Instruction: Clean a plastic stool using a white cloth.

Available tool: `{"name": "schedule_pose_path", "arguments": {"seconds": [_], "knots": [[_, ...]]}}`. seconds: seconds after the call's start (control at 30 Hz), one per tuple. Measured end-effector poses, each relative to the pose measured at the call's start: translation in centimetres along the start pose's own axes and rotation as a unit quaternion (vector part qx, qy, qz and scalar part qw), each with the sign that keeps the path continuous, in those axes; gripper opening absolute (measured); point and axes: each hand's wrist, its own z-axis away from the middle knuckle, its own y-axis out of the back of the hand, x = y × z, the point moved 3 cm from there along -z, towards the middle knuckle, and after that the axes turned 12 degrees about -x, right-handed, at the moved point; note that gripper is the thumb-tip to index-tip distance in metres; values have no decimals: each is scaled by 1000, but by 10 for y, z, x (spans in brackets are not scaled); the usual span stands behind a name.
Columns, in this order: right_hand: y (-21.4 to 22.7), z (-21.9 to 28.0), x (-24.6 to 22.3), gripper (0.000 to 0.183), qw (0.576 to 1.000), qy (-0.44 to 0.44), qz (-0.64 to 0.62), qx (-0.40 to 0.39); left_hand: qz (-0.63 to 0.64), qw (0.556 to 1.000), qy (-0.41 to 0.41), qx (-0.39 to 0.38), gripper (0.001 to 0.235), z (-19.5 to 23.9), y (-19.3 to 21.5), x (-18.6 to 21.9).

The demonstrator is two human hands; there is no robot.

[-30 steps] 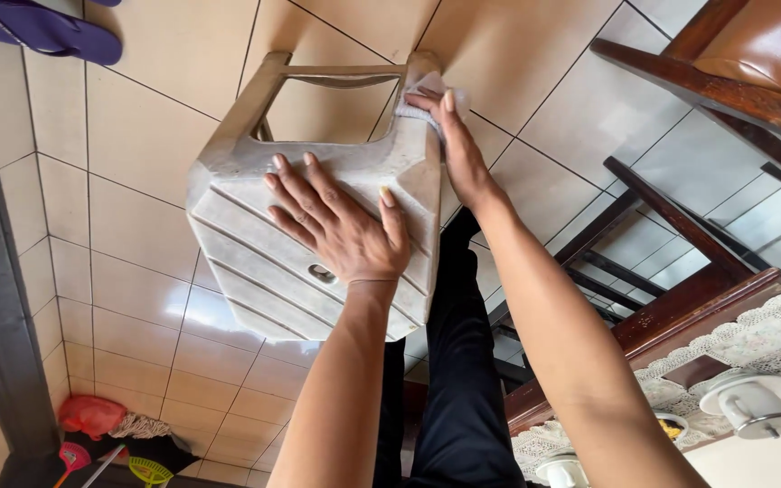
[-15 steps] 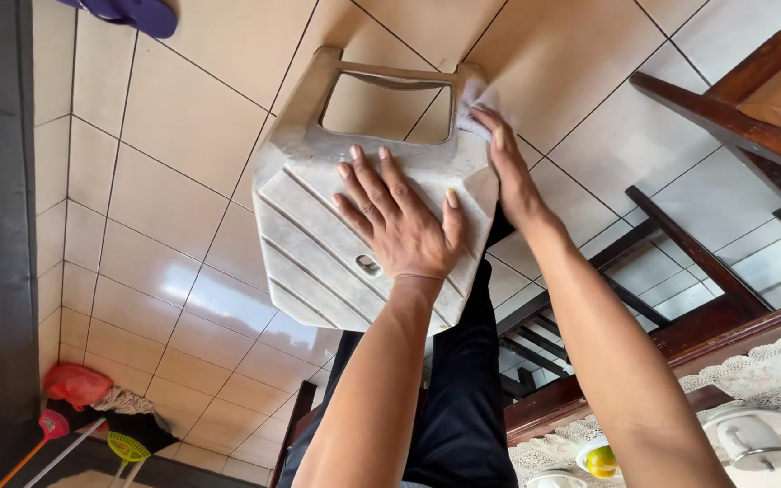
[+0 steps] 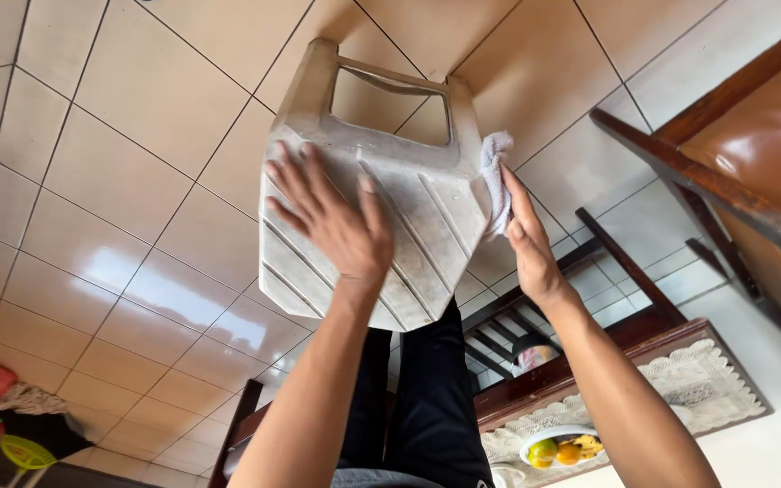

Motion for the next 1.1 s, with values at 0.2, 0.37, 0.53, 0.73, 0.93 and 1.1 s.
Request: {"name": "schedule_pose_path", "arguments": {"seconds": [0.2,0.37,0.53,0.73,0.93,1.1], "knots": [[-50,-50,-37,95,872,51,486,-13,-28,998,51,38,71,-22,2,-23],[-117,-132,-59,92,848,82,515,-100,-61,995,79,24,76,-22,-15,-40],[-134,-170,-59,91,895,30,407,-178,-217,975,50,-13,79,-31,-13,-28],[-51,-95,-71,55,892,-14,436,-119,-16,998,62,17,69,-24,-6,-28],[-32,-70,-58,61,934,-136,326,-50,-24,997,70,-1,68,-24,-6,-28],[-106,-144,-71,73,884,-50,455,-91,-36,996,79,10,71,-18,-22,-36]]}}
